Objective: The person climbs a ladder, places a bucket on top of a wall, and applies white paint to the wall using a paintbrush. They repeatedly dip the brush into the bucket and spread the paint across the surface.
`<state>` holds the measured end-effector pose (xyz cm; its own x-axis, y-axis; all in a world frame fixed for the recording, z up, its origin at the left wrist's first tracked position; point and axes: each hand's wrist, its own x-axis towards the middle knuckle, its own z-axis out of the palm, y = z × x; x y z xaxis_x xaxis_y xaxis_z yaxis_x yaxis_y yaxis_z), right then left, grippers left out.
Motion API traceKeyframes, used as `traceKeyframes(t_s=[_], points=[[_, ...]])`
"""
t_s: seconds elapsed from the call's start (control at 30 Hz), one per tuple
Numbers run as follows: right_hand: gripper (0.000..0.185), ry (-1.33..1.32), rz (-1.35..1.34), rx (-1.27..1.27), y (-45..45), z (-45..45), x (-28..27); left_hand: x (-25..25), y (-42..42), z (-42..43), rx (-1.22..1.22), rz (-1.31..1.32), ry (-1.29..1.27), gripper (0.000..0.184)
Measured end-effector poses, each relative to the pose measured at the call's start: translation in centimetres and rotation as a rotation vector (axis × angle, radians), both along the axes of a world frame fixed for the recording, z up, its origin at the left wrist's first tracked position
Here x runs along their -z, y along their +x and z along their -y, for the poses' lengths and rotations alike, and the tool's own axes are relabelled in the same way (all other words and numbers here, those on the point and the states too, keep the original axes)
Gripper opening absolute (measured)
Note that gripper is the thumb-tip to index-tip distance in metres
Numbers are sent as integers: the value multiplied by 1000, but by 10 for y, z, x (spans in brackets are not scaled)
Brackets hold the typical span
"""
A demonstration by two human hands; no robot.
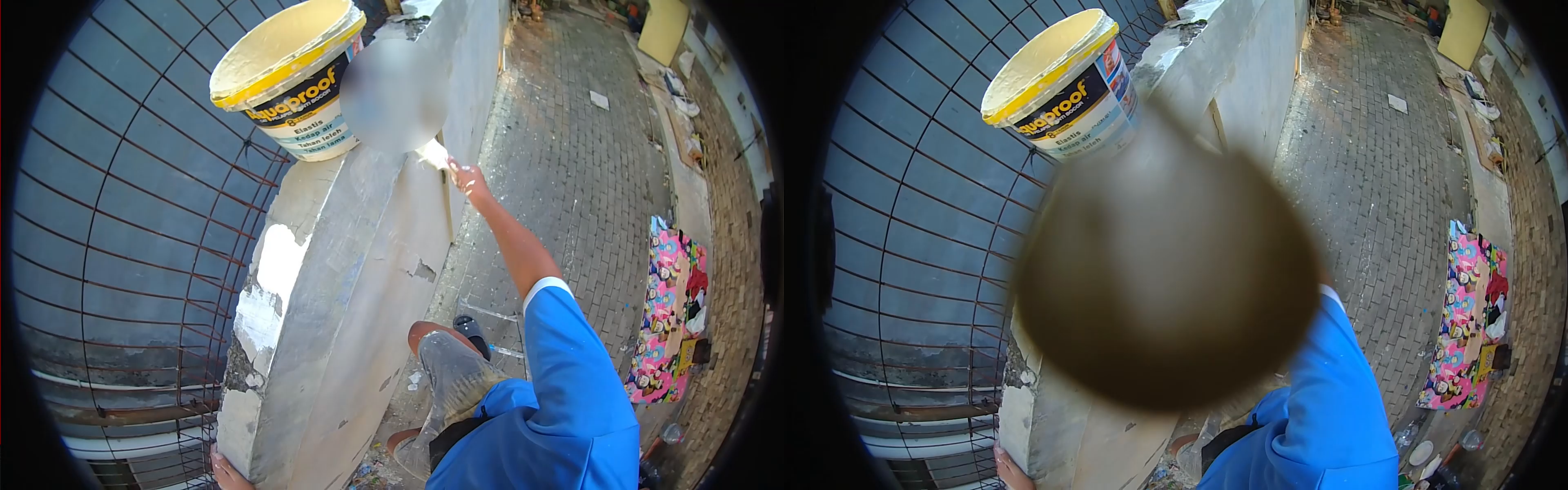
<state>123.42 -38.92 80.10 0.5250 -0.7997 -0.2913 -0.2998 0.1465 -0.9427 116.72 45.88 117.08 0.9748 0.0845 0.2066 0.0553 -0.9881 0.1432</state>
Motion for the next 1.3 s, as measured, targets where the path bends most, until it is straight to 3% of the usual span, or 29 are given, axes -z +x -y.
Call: traceKeyframes(t_s=[0.03,0.07,0.13,0.17,0.27,0.47,0.6,0.7,0.8,0.9,0.93,1.0,1.07,1.1,1.3], points=[[72,37,124,-27,0,3,-15,0,2,-3,7,-9,23,66],[72,-87,18,-79,1,1,-28,2,5,-8,10,7,33,67],[73,-331,-201,-179,-13,-33,-115,7,6,-16,21,32,54,67],[73,-370,-282,-192,-19,-41,-119,5,3,-12,8,43,49,67],[74,-523,-517,-266,-42,-45,-122,4,3,-7,-90,3,71,66],[75,-94,33,29,-9,-33,-94,14,5,-21,-17,71,65,69],[78,-451,-342,58,-15,-69,-96,-3,0,5,-147,-55,151,69],[80,-199,-309,-70,-41,-60,-98,1,1,1,-86,-23,95,68],[81,15,-38,90,-21,-47,-76,5,3,-7,-99,-17,128,67],[75,-291,-295,78,-7,-70,-79,13,12,-29,-68,14,172,67],[73,-274,-294,50,-9,-65,-89,12,10,-25,-69,-3,121,68],[69,-214,-300,-21,-9,-64,-77,14,8,-23,18,10,8,63],[66,31,-79,-14,-8,-53,-50,22,17,-36,205,77,-127,54],[65,149,35,-9,-6,-49,-50,22,16,-34,204,80,-125,54],[65,842,137,-246,-5,-118,-50,19,14,-30,149,72,-91,53]])
